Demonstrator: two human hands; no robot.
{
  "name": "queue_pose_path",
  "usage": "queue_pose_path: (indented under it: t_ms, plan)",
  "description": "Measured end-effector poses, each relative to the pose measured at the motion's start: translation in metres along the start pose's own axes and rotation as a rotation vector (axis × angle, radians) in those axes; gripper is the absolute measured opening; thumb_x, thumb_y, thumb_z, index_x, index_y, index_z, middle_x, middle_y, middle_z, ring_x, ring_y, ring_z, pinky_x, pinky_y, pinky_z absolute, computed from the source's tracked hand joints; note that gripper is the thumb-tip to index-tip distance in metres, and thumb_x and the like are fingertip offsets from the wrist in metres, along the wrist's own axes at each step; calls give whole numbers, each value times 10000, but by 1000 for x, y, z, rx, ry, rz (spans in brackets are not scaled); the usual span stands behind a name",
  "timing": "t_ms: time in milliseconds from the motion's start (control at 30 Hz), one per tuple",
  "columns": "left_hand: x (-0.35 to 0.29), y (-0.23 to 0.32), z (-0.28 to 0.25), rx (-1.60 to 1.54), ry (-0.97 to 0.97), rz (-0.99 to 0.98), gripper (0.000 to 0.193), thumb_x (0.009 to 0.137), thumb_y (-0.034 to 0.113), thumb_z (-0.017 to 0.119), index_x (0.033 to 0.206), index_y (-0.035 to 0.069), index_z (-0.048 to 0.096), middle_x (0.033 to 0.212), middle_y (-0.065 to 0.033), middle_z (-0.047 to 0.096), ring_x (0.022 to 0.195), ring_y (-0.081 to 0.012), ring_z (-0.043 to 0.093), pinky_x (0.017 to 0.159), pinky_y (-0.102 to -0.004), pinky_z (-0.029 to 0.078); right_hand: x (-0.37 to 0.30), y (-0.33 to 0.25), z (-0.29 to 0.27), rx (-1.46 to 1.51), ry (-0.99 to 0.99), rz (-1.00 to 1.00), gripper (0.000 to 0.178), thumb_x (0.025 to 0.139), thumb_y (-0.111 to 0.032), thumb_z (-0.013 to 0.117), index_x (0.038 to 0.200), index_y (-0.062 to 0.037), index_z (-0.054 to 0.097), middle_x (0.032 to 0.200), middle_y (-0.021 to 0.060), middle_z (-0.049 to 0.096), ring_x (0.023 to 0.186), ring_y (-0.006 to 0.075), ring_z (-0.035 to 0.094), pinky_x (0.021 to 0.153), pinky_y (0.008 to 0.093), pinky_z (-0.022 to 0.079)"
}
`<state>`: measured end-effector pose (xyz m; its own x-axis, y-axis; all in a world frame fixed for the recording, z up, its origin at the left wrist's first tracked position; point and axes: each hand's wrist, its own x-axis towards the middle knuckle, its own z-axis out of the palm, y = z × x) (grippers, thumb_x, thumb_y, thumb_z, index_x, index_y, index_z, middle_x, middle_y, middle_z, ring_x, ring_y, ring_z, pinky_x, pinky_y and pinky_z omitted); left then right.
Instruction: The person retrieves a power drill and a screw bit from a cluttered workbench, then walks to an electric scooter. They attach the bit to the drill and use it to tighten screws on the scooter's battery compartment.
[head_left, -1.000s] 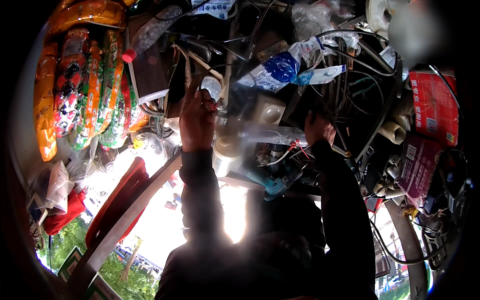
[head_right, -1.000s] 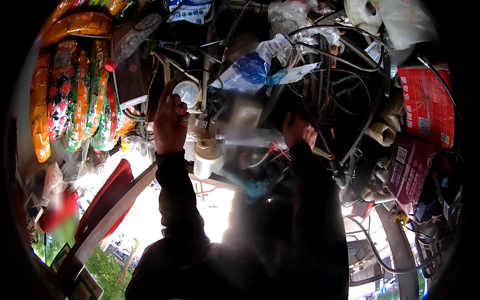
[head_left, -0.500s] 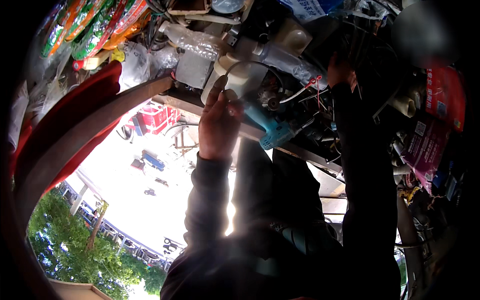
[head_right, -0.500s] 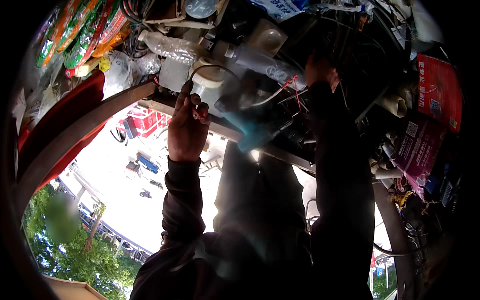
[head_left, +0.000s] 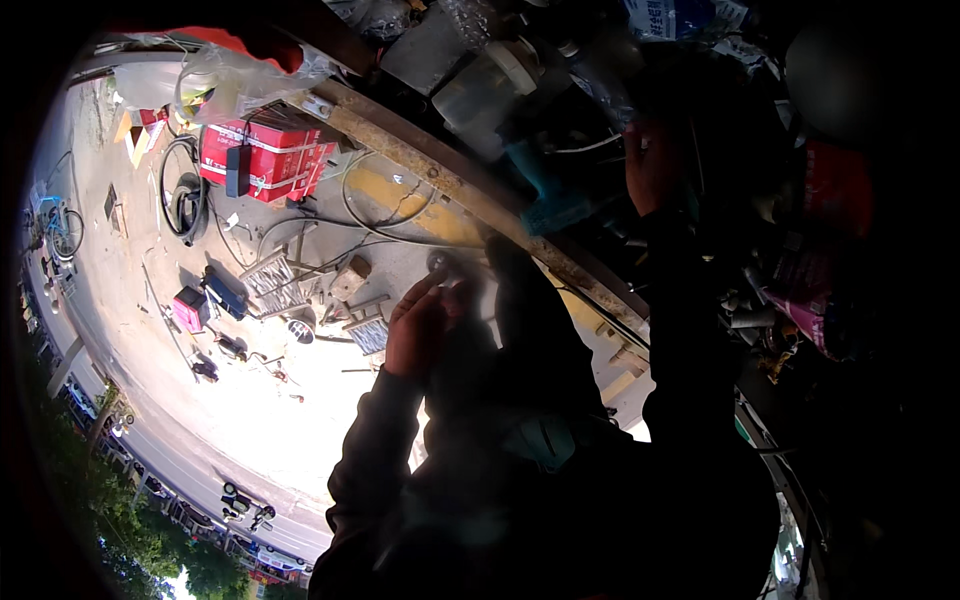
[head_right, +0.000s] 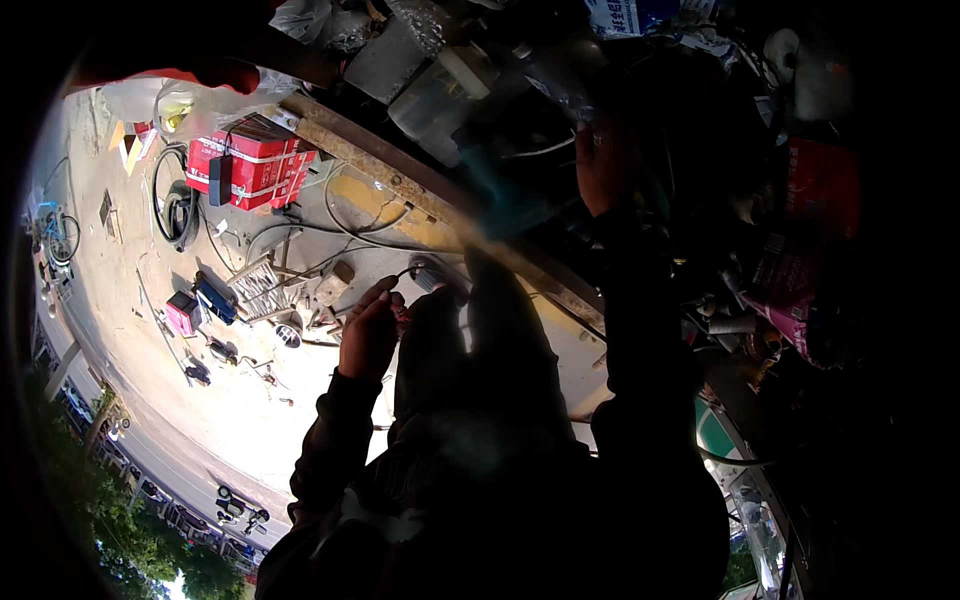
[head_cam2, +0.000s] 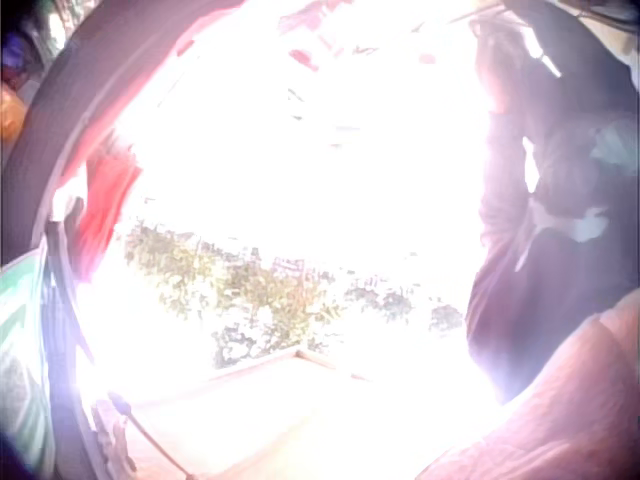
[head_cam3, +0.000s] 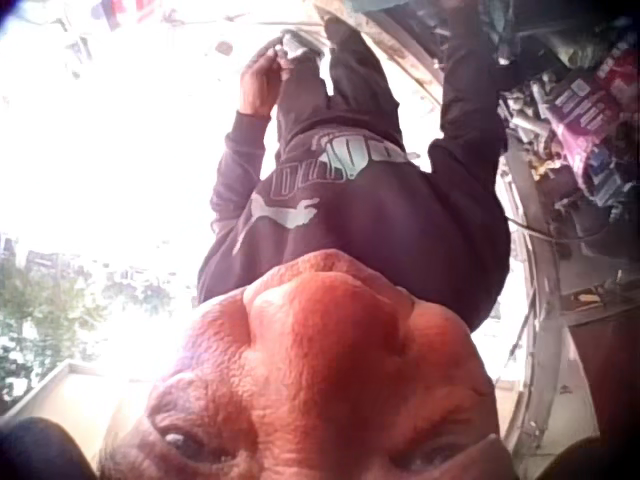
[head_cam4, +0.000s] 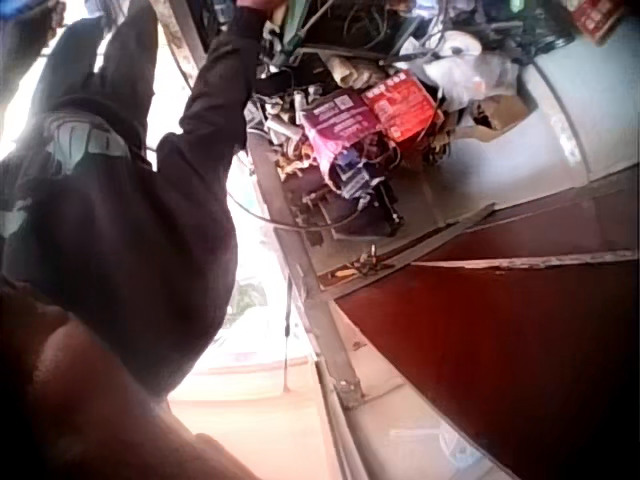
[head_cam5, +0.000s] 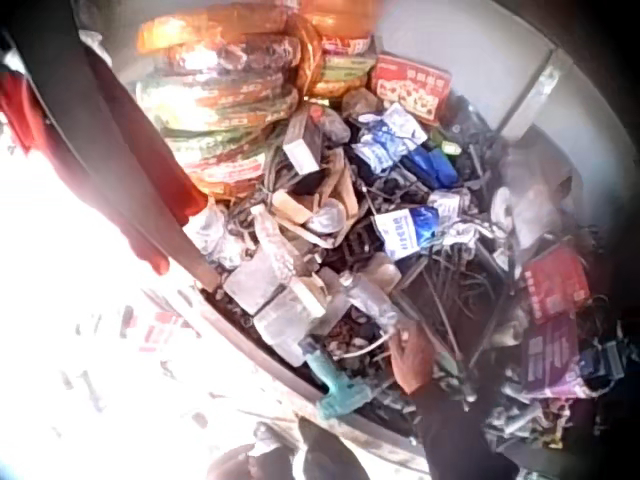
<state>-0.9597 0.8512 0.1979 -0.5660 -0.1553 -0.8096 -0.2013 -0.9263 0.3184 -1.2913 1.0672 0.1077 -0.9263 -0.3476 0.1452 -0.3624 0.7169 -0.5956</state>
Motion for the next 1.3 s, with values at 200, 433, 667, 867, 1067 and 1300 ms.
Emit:
queue_pose_path:
  t_ms: [200, 433, 667, 867, 1067, 1300]
  plan:
    - [-59, -14, -105, 345, 162, 160, 424, 912, 10, 565, 1327, -65, 526, 1101, -135, 694, 988, -206, 674, 879, -297, 508, -85, -72, 10, -287, -503, -160, 530, 898, -137, 653, 1378, -40, 451, 1345, 186, 515, 1221, 374, 516, 1001, 470, 450]
    - [-126, -94, -325, 919, 799, 191, 236, 863, 158, 689, 1039, 4, 722, 919, -118, 755, 870, -215, 734, 800, -313, 565, -104, -80, 21, -773, -669, -460, 792, 811, -21, 681, 1504, -54, 298, 1376, 246, 439, 1225, 433, 473, 1014, 500, 421]
    - [-264, -221, -451, 1132, 1186, -181, 161, 812, 224, 703, 931, 148, 781, 926, -92, 742, 873, -305, 706, 800, -383, 559, -104, -41, 50, -849, -592, -493, 1120, 732, -83, 816, 1587, -186, 98, 1414, 278, 412, 1217, 450, 497, 970, 515, 460]
    - [-333, -324, -433, 929, 1366, -327, 124, 805, 132, 658, 870, 120, 763, 896, -127, 734, 897, -335, 694, 821, -435, 541, -116, -64, 49, -809, -641, -571, 759, 739, -49, 790, 1403, -119, 430, 1517, 303, 254, 1411, 450, 296, 1145, 495, 323]
    - [-337, -411, -358, 741, 1443, -487, 211, 852, 259, 656, 877, 71, 750, 883, -169, 721, 884, -368, 691, 810, -463, 545, -104, -61, 57, -840, -704, -489, 720, 726, -154, 785, 1377, -205, 481, 1404, 295, 412, 1212, 484, 499, 1000, 533, 451]
    - [-306, -467, -294, 469, 1136, -599, 373, 907, 363, 557, 985, 45, 736, 1057, -222, 696, 1038, -386, 653, 913, -470, 510, -89, -81, 48, -946, -737, -392, 829, 676, -198, 790, 1428, -225, 444, 1404, 208, 473, 1231, 438, 512, 991, 532, 473]
